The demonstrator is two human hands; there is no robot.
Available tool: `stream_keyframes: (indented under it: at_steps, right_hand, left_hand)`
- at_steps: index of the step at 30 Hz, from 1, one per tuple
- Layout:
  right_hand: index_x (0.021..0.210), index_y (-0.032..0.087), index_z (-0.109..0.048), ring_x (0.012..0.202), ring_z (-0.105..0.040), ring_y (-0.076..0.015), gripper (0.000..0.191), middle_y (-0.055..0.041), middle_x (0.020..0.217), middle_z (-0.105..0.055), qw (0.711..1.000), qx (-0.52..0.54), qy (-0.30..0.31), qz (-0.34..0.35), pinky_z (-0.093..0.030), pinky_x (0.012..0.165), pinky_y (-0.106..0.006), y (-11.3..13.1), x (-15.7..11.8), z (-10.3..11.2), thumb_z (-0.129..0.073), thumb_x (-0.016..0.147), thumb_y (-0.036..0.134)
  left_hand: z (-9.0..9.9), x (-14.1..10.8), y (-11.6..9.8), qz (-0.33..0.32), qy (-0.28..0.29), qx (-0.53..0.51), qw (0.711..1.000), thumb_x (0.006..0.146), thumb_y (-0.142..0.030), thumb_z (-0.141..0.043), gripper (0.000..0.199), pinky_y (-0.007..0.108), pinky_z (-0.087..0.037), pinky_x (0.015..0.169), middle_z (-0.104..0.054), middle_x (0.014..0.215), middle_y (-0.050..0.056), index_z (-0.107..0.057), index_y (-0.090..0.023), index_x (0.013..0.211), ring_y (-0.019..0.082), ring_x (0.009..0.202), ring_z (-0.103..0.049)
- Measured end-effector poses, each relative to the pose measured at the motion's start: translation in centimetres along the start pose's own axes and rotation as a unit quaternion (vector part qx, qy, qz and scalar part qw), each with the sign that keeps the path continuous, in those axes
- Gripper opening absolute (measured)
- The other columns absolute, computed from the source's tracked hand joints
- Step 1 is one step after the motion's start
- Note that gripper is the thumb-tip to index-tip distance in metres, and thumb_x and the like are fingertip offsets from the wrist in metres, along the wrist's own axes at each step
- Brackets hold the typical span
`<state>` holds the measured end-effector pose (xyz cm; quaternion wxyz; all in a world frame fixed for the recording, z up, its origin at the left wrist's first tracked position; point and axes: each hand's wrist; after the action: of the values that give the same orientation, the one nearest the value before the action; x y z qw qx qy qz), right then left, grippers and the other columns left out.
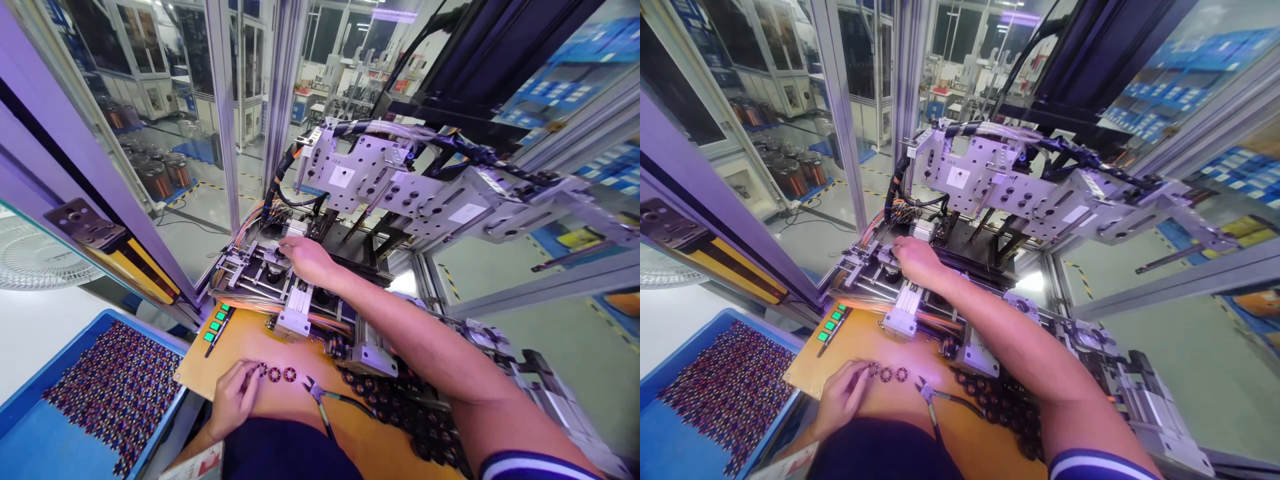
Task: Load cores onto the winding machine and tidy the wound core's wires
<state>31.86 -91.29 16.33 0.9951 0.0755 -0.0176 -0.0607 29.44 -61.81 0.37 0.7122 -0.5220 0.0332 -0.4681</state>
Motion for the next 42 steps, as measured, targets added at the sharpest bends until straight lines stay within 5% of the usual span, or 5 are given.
stream_keyframes:
  at_steps: [13, 19, 27, 33, 42]
  right_hand:
    - [0.119, 0.008, -0.071, 0.129, -0.058, -0.0281, 0.051, -0.0166, 0.135, -0.062, 0.992, 0.041, -0.117, 0.024, -0.048, 0.111, -0.044, 0.6, -2.5, -0.8, -0.048, 0.075, -0.005]
    - [0.142, 0.017, -0.053, 0.136, -0.051, -0.0229, 0.055, -0.0151, 0.146, -0.053, 0.936, 0.073, -0.343, -0.023, -0.046, 0.114, -0.047, 5.4, -15.3, 1.3, -0.042, 0.091, 0.0]
    - [0.139, 0.022, -0.056, 0.102, -0.071, -0.0233, 0.048, -0.0116, 0.113, -0.072, 0.904, 0.038, -0.384, -0.183, -0.063, 0.087, -0.039, 10.9, -32.7, -9.4, -0.054, 0.093, 0.007]
    - [0.116, 0.013, -0.067, 0.091, -0.074, -0.02, 0.025, -0.011, 0.1, -0.075, 0.894, -0.009, -0.383, -0.232, -0.063, 0.083, -0.031, 11.9, -36.7, -12.9, -0.052, 0.096, 0.011]
    - [0.106, 0.013, -0.072, 0.089, -0.069, -0.0226, 0.025, -0.0121, 0.097, -0.073, 0.889, -0.052, -0.33, -0.314, -0.06, 0.082, -0.038, 8.5, -37.9, -14.5, -0.05, 0.098, 0.017]
  left_hand:
    - [-0.2, 0.0, -0.5, 0.001, -0.013, 0.037, 0.999, 0.095, -0.018, -0.053, 0.017, 0.021, -0.058, 0.065, -0.074, 0.08, 0.005, -0.069, -0.016, 0.095, 0.014, 0.068, -0.071]
    - [1.5, 0.4, -1.5, -0.024, -0.039, 0.09, 0.995, 0.096, -0.018, -0.052, 0.017, 0.021, -0.055, 0.057, -0.073, 0.076, 0.004, -0.068, -0.015, 0.093, 0.013, 0.06, -0.068]
    - [4.2, 14.2, -1.5, -0.144, 0.03, 0.195, 0.97, 0.094, -0.032, -0.053, 0.04, 0.053, -0.046, 0.107, -0.066, 0.133, 0.015, -0.063, -0.014, 0.129, 0.033, 0.131, -0.055]
    - [2.1, 22.1, -1.8, -0.168, 0.186, 0.29, 0.924, 0.097, -0.035, -0.043, 0.052, 0.06, -0.013, 0.123, -0.047, 0.153, 0.015, -0.051, -0.01, 0.143, 0.033, 0.151, -0.028]
    - [1.4, 24.7, -2.1, -0.188, 0.261, 0.427, 0.845, 0.097, -0.037, -0.036, 0.056, 0.066, -0.025, 0.116, -0.055, 0.144, 0.024, -0.056, -0.001, 0.135, 0.042, 0.145, -0.035]
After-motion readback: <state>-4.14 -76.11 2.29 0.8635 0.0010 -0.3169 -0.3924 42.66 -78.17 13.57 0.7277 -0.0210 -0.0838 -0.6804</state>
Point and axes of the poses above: each hand's wrist, its own x-axis towards the middle knuckle, its own z-axis out of the back of the hand, y = z × x
